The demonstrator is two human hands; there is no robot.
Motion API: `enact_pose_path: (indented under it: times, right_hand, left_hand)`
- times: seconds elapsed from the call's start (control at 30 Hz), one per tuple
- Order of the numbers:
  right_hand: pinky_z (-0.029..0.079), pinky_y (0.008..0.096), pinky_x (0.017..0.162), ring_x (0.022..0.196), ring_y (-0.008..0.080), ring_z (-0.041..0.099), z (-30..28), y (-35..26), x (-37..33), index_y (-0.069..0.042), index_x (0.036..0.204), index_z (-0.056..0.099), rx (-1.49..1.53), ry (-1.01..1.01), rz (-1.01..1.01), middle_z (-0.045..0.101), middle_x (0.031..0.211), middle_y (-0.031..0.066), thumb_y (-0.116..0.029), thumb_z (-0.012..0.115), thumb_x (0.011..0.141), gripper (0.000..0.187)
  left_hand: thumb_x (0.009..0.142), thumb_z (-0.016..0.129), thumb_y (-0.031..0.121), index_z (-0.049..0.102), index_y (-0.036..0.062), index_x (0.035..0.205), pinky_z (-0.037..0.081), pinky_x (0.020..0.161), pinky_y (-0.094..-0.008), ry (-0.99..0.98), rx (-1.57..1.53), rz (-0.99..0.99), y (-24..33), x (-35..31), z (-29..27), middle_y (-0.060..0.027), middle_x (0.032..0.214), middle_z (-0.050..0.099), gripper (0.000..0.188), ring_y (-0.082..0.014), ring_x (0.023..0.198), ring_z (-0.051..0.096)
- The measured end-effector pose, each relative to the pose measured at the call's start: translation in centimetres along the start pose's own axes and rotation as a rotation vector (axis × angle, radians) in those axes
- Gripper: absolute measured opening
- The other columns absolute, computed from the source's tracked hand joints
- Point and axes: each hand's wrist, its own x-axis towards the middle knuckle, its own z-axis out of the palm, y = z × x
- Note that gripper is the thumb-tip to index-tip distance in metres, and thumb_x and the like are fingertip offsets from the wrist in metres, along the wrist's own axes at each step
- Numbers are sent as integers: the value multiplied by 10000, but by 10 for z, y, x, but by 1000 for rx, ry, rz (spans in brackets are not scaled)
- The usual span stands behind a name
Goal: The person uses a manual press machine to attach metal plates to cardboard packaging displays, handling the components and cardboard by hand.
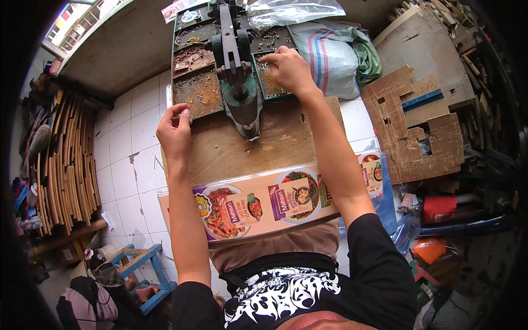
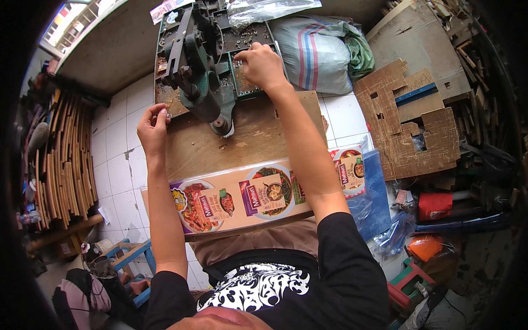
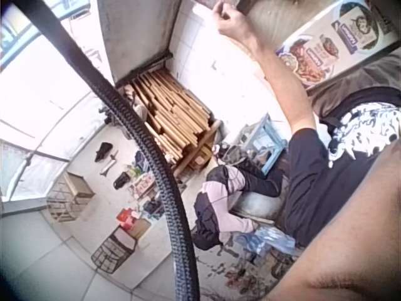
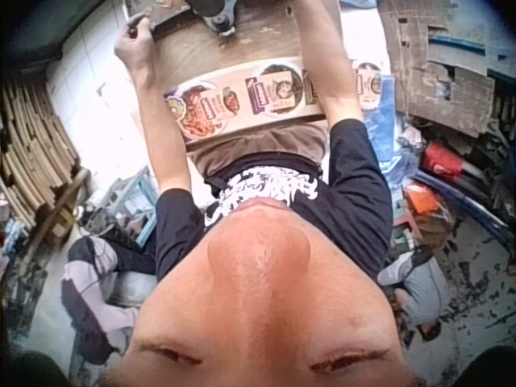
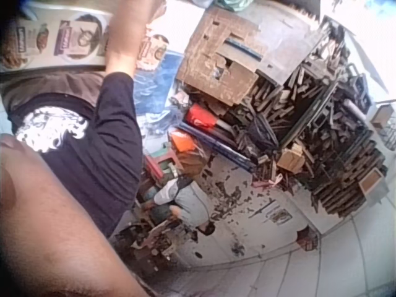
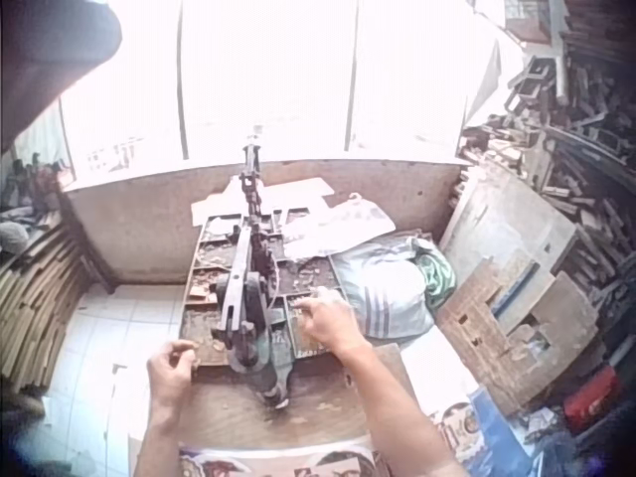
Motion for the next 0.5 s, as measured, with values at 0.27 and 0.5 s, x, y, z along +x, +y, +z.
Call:
enact_pose_path:
  times: [0.27,0.5]
  right_hand:
    - [526,380,823,944,275,608,9,-4,2,-259,957,767,-131,52,-46,640,956,62,-236,643,851,165]
    - [526,383,805,935,268,609,9,-4,2,-220,895,747,-158,55,-68,641,932,53,-227,673,834,95]
  left_hand:
    - [903,627,75,697,8,1017,492,668,-219,-1,2,5,4,-1,3,-23,848,679,150,-75,708,606]
    - [903,625,73,697,7,1017,492,675,-217,0,10,3,2,0,1,-22,853,681,150,-72,708,603]
